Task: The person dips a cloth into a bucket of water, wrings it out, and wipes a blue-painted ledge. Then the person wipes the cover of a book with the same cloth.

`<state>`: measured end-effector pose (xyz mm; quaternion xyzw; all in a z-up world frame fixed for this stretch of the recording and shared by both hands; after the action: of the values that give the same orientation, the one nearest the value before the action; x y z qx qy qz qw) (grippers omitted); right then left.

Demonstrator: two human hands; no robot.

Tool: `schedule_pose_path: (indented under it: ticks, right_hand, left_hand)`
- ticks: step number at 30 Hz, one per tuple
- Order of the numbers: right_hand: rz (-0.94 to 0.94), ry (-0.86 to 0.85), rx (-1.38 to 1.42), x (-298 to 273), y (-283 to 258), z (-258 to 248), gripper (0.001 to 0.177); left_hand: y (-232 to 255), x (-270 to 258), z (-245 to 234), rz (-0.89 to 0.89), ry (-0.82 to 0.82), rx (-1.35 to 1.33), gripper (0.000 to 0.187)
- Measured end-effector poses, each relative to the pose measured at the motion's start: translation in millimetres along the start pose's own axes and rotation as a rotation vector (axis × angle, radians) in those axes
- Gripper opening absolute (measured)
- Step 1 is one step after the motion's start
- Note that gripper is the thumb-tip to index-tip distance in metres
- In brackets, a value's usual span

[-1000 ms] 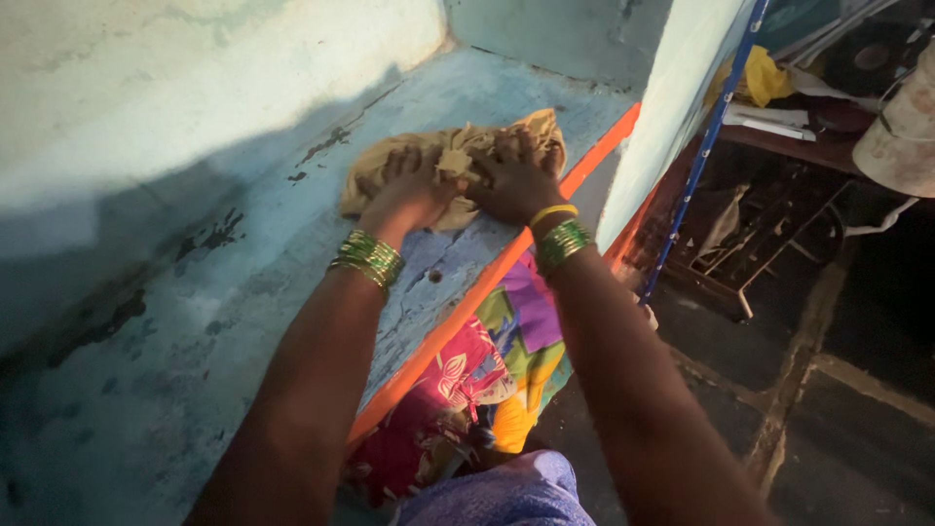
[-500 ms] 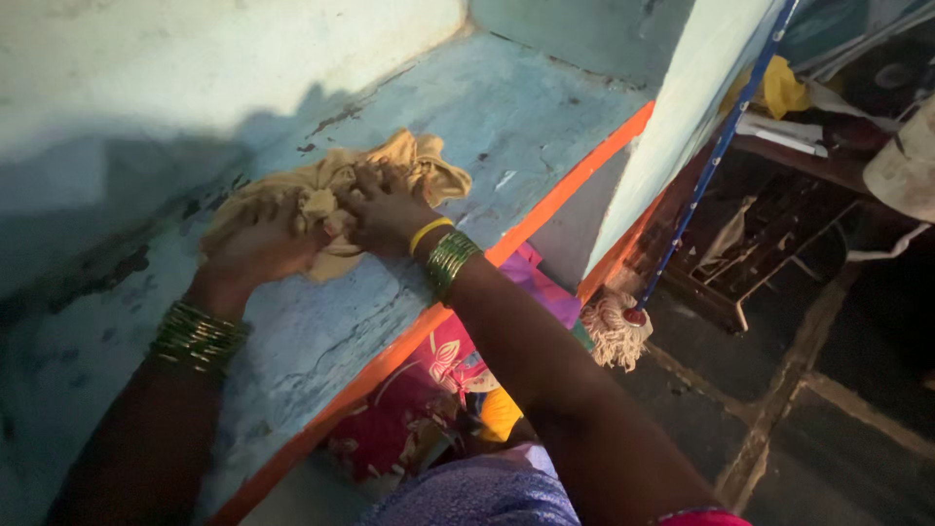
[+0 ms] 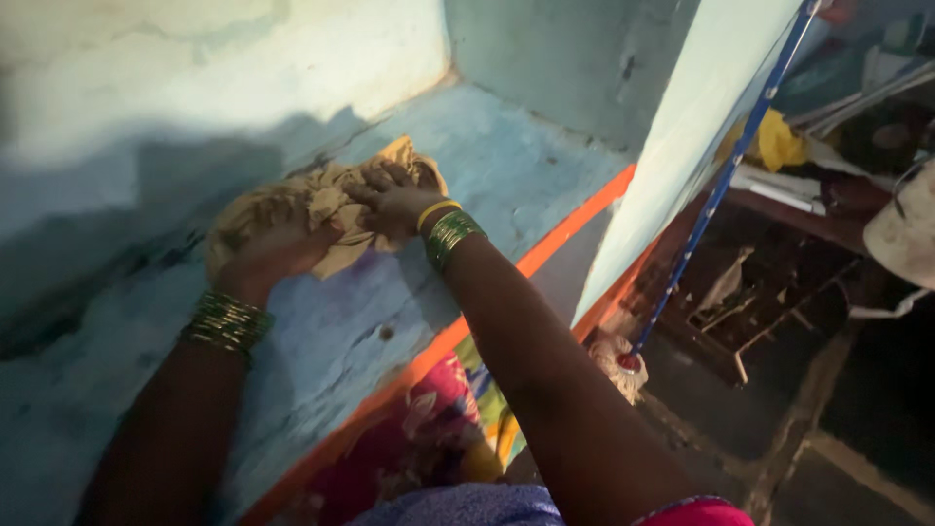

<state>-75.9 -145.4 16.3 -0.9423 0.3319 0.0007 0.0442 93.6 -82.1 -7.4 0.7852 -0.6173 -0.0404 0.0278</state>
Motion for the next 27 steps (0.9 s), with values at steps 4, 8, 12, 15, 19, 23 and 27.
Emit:
schedule_pose_path:
  ticks: [4,8,12,15,19,23,27]
  right_hand:
    - [0.064,0.040,0.071,23,64,-5,0.066]
    - [0.077,0.046,0.066,50,119,-3,0.066]
    - [0.046,0.057,0.021,76,172,-5,0.066]
    - [0.052,0.066,0.007,98,211,-2,0.066]
    - [0.028,0.083,0.075,136,254,0,0.069]
    - [-0.121,0.137,-0.094,165,265,11,0.057]
    - [0.021,0.240,0.163,159,270,10,0.066]
  left_hand:
    - [31,62,7,0.019,0.015,-0.051,0.103]
    - [54,112,11,-0.007,0.004,-0.068,0.098]
    - [75,171,22,-0.018,0.061,-0.072,0.097]
    - [101,215,30,0.090,0.224,0.256,0.093]
    - [112,261,31,0.159,0.220,-0.037,0.094]
    - [116,279,36,0.095,0.193,-0.059,0.090]
    - [111,287,43,-0.023,0.126,-0.054,0.088]
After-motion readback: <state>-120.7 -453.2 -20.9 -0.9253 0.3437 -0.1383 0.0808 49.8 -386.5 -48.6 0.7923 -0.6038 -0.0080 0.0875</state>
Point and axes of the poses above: each hand's wrist, its own x-axis towards the middle knuckle, its own z-axis out of the palm, y = z × x, the point moved 8 cm from there along x, towards the middle knuckle, and after that the axes turned 1 degree about z, right-handed, at the moved point
